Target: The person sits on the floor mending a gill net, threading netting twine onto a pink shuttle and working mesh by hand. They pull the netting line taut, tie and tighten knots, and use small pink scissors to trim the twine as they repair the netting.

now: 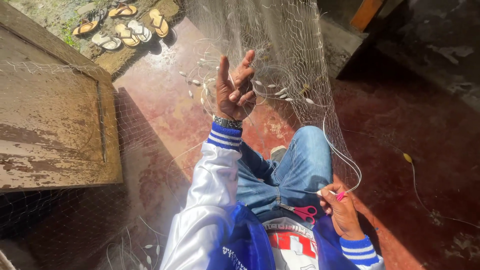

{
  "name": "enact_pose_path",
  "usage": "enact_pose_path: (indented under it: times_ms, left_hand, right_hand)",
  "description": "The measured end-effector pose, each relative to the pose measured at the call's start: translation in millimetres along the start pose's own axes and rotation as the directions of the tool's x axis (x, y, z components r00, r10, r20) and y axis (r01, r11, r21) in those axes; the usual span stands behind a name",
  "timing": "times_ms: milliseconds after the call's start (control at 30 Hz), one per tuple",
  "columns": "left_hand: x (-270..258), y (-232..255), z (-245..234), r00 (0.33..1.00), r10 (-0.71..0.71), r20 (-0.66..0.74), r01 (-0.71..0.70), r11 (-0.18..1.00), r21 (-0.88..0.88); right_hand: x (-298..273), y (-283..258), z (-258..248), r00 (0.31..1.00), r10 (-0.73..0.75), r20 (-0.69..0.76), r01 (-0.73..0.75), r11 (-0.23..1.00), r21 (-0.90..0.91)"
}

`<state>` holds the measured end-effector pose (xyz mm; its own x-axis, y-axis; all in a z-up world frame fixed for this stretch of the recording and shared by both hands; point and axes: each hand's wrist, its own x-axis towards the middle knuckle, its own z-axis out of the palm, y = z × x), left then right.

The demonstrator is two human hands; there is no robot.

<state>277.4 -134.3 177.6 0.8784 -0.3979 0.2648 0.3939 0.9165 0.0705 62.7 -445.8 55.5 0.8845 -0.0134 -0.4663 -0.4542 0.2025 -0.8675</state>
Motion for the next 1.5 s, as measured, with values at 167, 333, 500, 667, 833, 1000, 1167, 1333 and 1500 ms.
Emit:
enact_pose_path:
  times_ms: [167,333,500,667,833,1000,1167,1333,1500]
  left_hand:
    - [-14,9,11,1.0,0.02,-0.007,-0.019,0.986,0.165]
    - [-17,14,10,0.946,0.296,-0.135,-0.181,0.824,0.537]
    - [-16,17,33,0.716,0.698,0.029,-0.431,0.409,0.805]
    - [-26,40,37,0.587,0.802,0.11,-0.447,0.208,0.87]
    - [-36,49,59,0.542,0.817,0.196,-0.571,0.187,0.799]
    - [-46,48,60,0.656,0.751,0.074,-0.595,0.453,0.664]
    - [-45,8,66,0.69,0.724,-0.012,-0.541,0.527,0.655]
    - [-30,-47,92,0.73,0.677,-0.094,-0.53,0.647,0.547]
    - [-35,-65,105,0.73,0.667,-0.152,-0.506,0.676,0.536]
  right_hand:
    - [4,-8,24,0.995,0.1,-0.018,-0.101,0.985,-0.137]
    - [14,22,31,0.992,0.082,0.096,0.023,0.624,-0.781]
    - [13,18,35,0.847,0.015,0.531,0.527,0.104,-0.843]
    - [21,17,38,0.803,0.097,0.588,0.595,-0.088,-0.799]
    - [32,-5,58,0.764,0.252,0.594,0.642,-0.207,-0.738]
    - [51,-46,52,0.909,0.198,0.368,0.367,0.041,-0.929]
    - [98,-112,93,0.972,0.078,0.221,0.16,0.467,-0.87]
    - [147,-167,180,0.83,-0.288,0.477,0.394,0.909,-0.136]
    - [155,-181,221,0.367,-0.019,0.93,0.007,1.0,0.018]
